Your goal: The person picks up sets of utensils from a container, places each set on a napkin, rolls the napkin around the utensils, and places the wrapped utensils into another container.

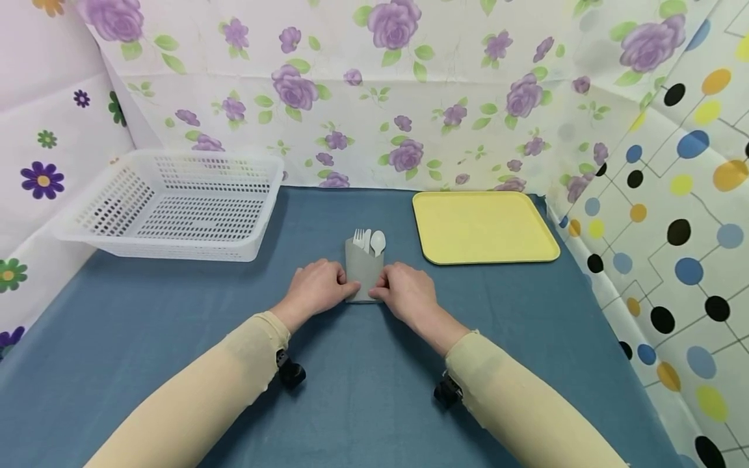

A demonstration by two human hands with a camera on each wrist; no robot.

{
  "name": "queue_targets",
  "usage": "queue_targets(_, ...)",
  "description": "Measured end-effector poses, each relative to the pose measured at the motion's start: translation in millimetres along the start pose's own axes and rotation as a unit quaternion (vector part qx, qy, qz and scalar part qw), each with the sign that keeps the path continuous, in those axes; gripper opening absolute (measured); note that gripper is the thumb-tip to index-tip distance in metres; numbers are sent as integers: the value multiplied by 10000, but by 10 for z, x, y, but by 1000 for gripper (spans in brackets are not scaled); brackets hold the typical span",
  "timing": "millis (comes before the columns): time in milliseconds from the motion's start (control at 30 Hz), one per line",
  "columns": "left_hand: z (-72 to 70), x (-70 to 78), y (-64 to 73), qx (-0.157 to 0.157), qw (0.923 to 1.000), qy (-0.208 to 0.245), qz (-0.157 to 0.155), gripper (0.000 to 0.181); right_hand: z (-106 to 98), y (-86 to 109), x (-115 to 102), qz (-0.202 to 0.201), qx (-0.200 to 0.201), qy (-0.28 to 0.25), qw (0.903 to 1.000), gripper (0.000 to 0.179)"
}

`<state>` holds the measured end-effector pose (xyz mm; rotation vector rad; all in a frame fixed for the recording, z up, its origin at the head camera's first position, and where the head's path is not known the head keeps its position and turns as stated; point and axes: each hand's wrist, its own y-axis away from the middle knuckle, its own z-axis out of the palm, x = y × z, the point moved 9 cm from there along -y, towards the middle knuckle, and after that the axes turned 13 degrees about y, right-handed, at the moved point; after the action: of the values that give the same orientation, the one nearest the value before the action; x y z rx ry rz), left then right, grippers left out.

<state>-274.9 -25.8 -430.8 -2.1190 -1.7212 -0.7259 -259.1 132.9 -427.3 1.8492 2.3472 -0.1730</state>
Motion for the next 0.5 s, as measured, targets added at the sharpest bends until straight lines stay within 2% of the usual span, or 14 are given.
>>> queue_targets(200,13,1,-19,38,9998,68,-198,58,26,30,17,-82,149,-190,9997,21)
queue_targets(300,158,-149,-199,-71,9993,139,-337,60,21,50,12,-158,200,-243,9994,21)
queue_targets(400,243,-243,-316,-165,9988,170,-423,59,14,60,3,-214,225,-227,9993,21)
queue_targets(433,244,-244,-326,-190,9986,199,-452,58,12,61,2,-219,228,-209,9993,21)
queue_targets(500,176,-166,-259,-264,9977,269,-561,53,9,62,0,-217,221,-186,9993,22)
